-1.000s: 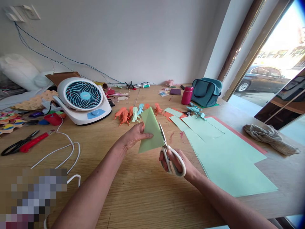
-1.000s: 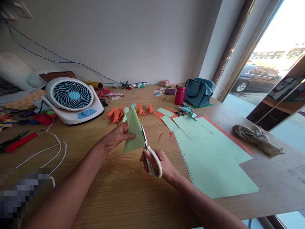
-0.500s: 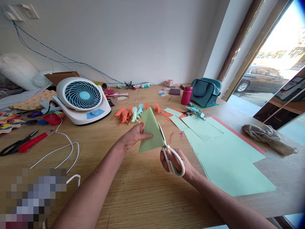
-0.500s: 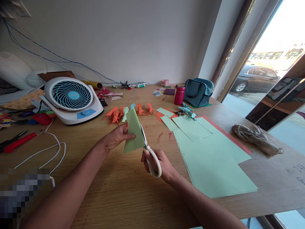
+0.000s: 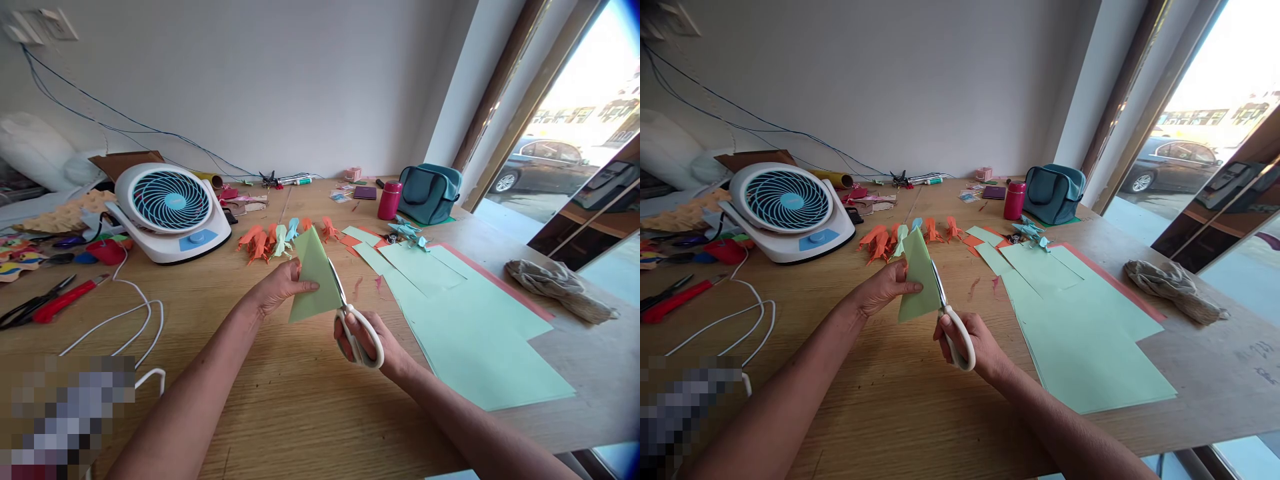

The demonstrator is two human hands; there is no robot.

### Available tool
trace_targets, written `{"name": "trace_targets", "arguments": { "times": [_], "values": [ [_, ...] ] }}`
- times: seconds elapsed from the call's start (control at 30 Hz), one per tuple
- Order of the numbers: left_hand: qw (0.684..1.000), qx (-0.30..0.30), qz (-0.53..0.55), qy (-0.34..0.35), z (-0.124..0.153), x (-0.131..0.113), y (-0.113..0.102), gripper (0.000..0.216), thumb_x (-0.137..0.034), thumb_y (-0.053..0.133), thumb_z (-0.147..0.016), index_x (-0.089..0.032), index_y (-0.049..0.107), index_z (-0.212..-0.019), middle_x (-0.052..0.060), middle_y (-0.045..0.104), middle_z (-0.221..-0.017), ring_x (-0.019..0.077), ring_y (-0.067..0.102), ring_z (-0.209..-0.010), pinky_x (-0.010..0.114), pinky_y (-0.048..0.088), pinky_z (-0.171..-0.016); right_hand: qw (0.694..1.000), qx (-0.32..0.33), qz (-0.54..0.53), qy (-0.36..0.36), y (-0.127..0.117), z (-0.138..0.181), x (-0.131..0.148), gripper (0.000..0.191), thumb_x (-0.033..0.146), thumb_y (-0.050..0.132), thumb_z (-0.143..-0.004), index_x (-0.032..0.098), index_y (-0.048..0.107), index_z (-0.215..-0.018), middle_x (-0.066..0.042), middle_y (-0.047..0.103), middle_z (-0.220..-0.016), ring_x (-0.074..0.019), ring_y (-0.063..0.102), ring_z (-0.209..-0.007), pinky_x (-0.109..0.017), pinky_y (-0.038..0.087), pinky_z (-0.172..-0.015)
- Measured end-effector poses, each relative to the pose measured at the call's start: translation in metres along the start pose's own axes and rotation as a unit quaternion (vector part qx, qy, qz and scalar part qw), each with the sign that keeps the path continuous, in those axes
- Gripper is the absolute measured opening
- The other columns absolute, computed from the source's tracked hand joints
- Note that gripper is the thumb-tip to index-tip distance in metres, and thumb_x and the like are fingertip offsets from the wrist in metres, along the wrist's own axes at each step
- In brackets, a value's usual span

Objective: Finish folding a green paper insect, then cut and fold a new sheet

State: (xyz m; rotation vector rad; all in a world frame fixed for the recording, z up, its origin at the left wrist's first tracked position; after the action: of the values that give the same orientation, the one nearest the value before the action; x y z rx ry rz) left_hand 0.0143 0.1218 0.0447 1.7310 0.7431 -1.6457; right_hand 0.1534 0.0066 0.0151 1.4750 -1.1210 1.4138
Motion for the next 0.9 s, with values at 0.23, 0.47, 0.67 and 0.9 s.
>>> {"name": "trace_targets", "arguments": {
  "times": [0.23,0.47,0.67,0.9],
  "values": [
    [1.000,0.023,-0.003,-0.005,0.002,0.000,0.008,0.055,-0.023,0.086,-0.068,-0.015,0.062,-0.118,0.011,0.072,-0.117,0.0246,0.070,-0.103,0.034,0.053,-0.090,1.000,-0.016,0.000,0.006,-0.003,-0.001,0.001,0.058,0.071,0.042,-0.091,0.017,0.057,-0.077,0.001,0.053,-0.053,-0.0111,0.047,-0.048,-0.024,0.038,-0.049],
    [0.999,0.039,-0.003,-0.021,0.002,0.002,0.013,0.056,-0.026,0.086,-0.069,-0.016,0.062,-0.118,0.010,0.074,-0.112,0.0257,0.071,-0.099,0.034,0.056,-0.085,1.000,-0.026,0.014,0.011,-0.004,-0.001,0.004,0.058,0.073,0.042,-0.090,0.018,0.056,-0.074,0.001,0.052,-0.055,-0.0112,0.046,-0.049,-0.025,0.038,-0.050],
    [0.998,0.041,-0.013,-0.038,0.003,0.005,0.013,0.054,-0.026,0.086,-0.068,-0.015,0.063,-0.116,0.010,0.076,-0.108,0.0256,0.072,-0.097,0.033,0.057,-0.082,0.999,-0.030,0.023,0.021,-0.006,-0.001,0.004,0.060,0.076,0.043,-0.087,0.018,0.056,-0.077,0.000,0.053,-0.058,-0.0119,0.047,-0.051,-0.026,0.039,-0.051],
    [0.997,0.041,-0.027,-0.051,0.004,0.007,0.011,0.051,-0.027,0.085,-0.069,-0.015,0.066,-0.115,0.010,0.076,-0.106,0.0268,0.072,-0.097,0.034,0.058,-0.082,0.999,-0.024,0.042,0.010,-0.006,-0.002,0.006,0.062,0.077,0.040,-0.088,0.019,0.051,-0.069,-0.002,0.054,-0.060,-0.0136,0.050,-0.057,-0.027,0.040,-0.054]
  ]
}}
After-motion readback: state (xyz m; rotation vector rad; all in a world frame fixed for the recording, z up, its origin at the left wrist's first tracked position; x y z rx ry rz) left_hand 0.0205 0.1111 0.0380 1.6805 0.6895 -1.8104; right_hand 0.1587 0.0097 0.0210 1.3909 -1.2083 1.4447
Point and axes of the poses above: each hand's wrist, its own z-axis away from the middle knuckle, its own y-axis out of the palm, x = y × z, the point moved 6 cm from there along -z, towards the middle knuckle
